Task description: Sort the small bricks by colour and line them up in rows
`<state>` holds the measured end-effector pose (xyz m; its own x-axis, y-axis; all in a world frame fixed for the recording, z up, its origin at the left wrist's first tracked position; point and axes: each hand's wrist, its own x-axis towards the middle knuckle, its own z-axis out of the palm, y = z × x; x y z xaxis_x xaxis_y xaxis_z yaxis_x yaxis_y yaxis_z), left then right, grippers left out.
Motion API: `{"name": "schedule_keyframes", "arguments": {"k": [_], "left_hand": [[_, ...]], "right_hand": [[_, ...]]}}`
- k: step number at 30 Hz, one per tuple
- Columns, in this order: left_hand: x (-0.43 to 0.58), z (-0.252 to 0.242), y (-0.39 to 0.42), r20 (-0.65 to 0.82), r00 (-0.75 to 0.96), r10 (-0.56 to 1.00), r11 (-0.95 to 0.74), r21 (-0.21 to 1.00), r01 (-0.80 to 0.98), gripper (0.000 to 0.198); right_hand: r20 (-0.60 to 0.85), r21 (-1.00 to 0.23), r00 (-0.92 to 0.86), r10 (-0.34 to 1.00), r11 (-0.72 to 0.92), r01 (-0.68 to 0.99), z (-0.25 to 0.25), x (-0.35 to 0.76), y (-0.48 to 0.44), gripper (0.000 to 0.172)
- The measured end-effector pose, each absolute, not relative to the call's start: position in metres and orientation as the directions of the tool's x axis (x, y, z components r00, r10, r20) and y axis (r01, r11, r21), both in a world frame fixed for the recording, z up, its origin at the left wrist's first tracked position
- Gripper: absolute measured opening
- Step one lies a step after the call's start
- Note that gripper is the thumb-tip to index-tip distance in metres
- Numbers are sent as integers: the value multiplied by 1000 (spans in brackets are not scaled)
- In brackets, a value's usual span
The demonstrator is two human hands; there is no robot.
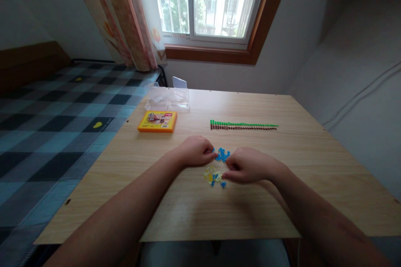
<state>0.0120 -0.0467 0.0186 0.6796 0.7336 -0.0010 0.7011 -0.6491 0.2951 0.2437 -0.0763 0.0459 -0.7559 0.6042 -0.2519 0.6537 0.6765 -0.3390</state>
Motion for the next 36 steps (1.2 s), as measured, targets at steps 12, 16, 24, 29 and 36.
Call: {"name": "schedule_keyframes", "arguments": {"k": [12, 16, 24, 29, 36], "left_hand": [[12, 18, -46, 10, 673, 740, -645, 298, 704, 37], [11, 17, -46, 21, 678, 735, -651, 300, 697, 38], [12, 18, -47, 19, 676, 736, -648, 308, 697, 37], [12, 18, -47, 18, 673, 739, -645, 305, 700, 37], [12, 20, -46, 5, 678, 735, -646, 309, 698, 36]], "right_hand": [[-285, -301, -740, 609, 676, 673, 45, 241, -79, 37], [-287, -280, -711, 642, 654, 703, 48, 246, -76, 40], [-292, -293, -732, 615, 671, 681, 41, 237, -82, 40], [-294, -259, -719, 629, 672, 694, 42, 239, -80, 40], [-288, -217, -614, 735, 574, 789, 44, 245, -70, 41]]}}
